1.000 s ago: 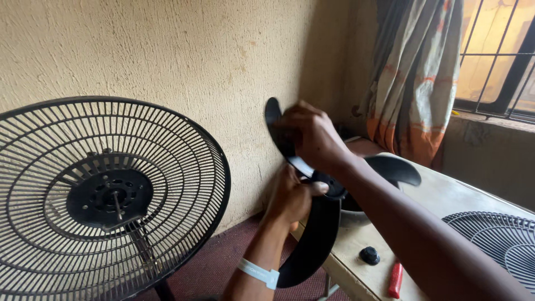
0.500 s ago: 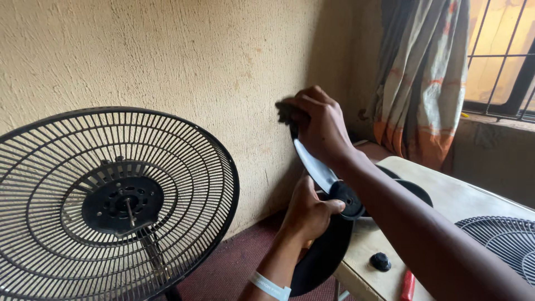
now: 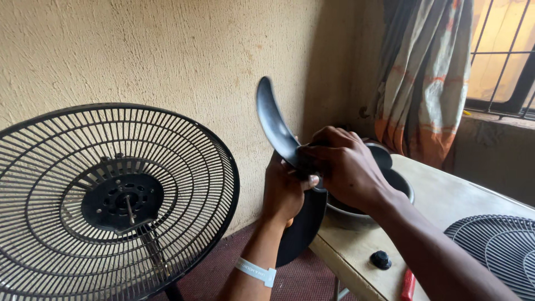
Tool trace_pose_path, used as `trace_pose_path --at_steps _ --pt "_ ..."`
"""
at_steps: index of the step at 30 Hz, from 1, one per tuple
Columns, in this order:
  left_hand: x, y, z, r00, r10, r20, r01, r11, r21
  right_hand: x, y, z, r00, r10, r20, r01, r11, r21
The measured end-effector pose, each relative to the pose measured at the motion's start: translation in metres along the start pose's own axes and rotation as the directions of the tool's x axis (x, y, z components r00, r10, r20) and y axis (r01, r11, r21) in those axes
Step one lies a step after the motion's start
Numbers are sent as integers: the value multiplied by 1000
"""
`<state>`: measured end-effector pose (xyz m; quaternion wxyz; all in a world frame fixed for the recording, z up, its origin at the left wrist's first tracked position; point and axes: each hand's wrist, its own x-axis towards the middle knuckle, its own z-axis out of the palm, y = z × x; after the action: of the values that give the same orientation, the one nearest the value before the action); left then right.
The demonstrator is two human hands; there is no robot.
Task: The person disassembles a standing fan, removing the front guard and blade assembly. They wipe the fan blades with a cloth over a bowl, then use a screwdriver to work on the rear guard and motor hub of the fan.
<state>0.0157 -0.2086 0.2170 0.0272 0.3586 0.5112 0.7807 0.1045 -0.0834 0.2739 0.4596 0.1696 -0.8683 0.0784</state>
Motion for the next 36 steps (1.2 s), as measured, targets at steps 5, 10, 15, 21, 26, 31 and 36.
trace_pose_path --at_steps 5,10,15,21,26,31,36 --pt "8 2 -6 991 -79 -104 58 980 -192 -22 -3 12 982 3 -188 12 997 83" --pt "3 0 0 991 -53 -121 22 970 -242 -37 -3 18 974 -4 -225 21 997 73" --pt "1 4 20 992 -104 -66 93 985 -144 -40 -13 21 876 246 -415 -246 968 54" --pt "4 8 15 994 54 -99 -53 999 14 -51 -13 29 919 49 -391 -32 998 52" --pt "2 0 11 984 -87 -157 80 995 -52 -39 -8 30 870 279 -407 -293 956 28" --pt "8 -8 18 979 181 -96 -159 967 197 -22 -15 38 873 171 -456 -149 985 85" --pt "4 1 0 970 -147 -193 109 975 -194 -41 -19 38 936 141 -323 -111 988 110"
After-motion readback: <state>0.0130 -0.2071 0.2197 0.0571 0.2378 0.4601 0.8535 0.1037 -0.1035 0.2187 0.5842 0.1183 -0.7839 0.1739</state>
